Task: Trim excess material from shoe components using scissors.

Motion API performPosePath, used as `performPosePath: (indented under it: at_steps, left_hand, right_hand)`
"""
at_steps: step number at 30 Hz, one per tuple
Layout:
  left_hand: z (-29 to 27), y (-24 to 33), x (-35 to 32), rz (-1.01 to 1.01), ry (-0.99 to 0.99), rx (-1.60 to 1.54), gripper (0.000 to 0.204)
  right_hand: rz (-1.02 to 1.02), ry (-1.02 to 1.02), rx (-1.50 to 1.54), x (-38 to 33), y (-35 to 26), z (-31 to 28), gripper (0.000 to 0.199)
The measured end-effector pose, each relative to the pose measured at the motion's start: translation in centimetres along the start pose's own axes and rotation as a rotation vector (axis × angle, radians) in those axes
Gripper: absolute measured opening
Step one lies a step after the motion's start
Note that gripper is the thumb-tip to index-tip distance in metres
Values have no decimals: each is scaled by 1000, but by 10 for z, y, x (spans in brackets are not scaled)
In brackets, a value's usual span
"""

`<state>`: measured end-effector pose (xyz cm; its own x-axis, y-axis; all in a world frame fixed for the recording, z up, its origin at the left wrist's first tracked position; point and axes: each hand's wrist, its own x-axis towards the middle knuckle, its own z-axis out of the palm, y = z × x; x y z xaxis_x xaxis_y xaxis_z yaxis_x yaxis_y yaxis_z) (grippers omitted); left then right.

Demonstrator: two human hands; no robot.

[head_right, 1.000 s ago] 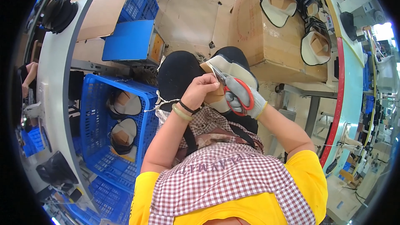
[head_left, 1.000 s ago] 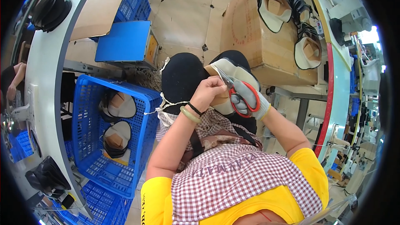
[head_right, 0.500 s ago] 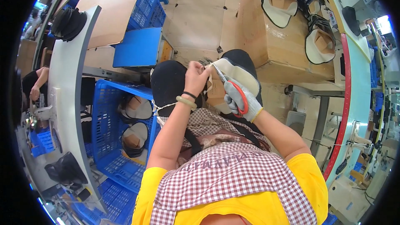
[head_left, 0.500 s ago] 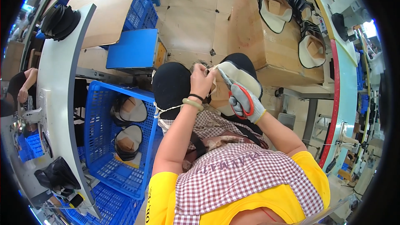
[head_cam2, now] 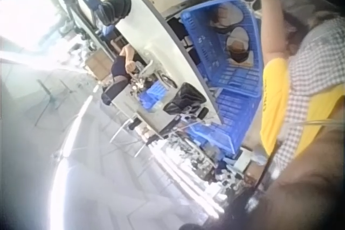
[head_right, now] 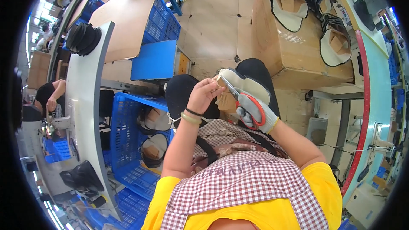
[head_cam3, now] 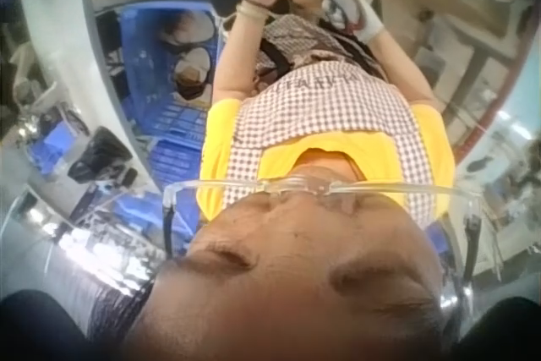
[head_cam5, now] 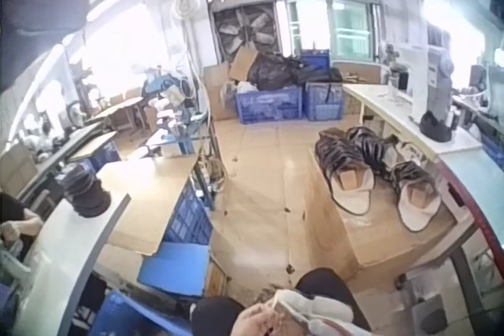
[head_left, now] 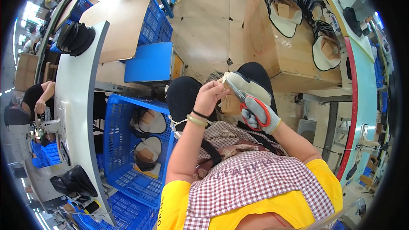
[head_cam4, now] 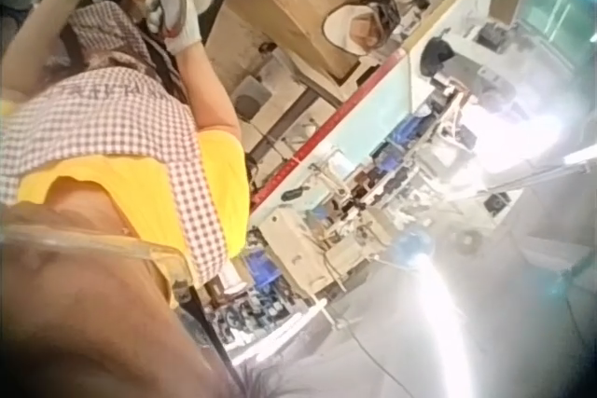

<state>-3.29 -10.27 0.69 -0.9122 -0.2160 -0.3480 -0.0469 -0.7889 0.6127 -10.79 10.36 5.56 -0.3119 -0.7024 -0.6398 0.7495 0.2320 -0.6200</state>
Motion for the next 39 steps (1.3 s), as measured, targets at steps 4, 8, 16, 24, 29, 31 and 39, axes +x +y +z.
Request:
performPosePath:
  at_steps: [4,8,16,24,29,31,39]
  left_hand:
    - [11,-7,-31,257,37,-56,7]
    - [34,-19,-47,477,153,-111,5]
    - [44,-38,-51,464,127,-171,6]
    - [44,-50,-56,388,-27,-246,4]
    - [51,-67,-63,279,-139,-194,3]
    - [64,-75,-71,351,-144,137,3]
    - [33,-8,-77,577,172,568,22]
  right_hand:
    - [-51,-209,111,-9,-7,21,49]
    - [-73,-349,187,-6,-3,36,51]
    - [-90,-341,187,-18,3,30,54]
    - [-28,-415,260,-29,9,3,59]
    - [-117,-214,189,-40,-4,19,49]
    - [-196,-99,284,-29,0,11,38]
    - [-162,-50,311,-32,-15,-29,37]
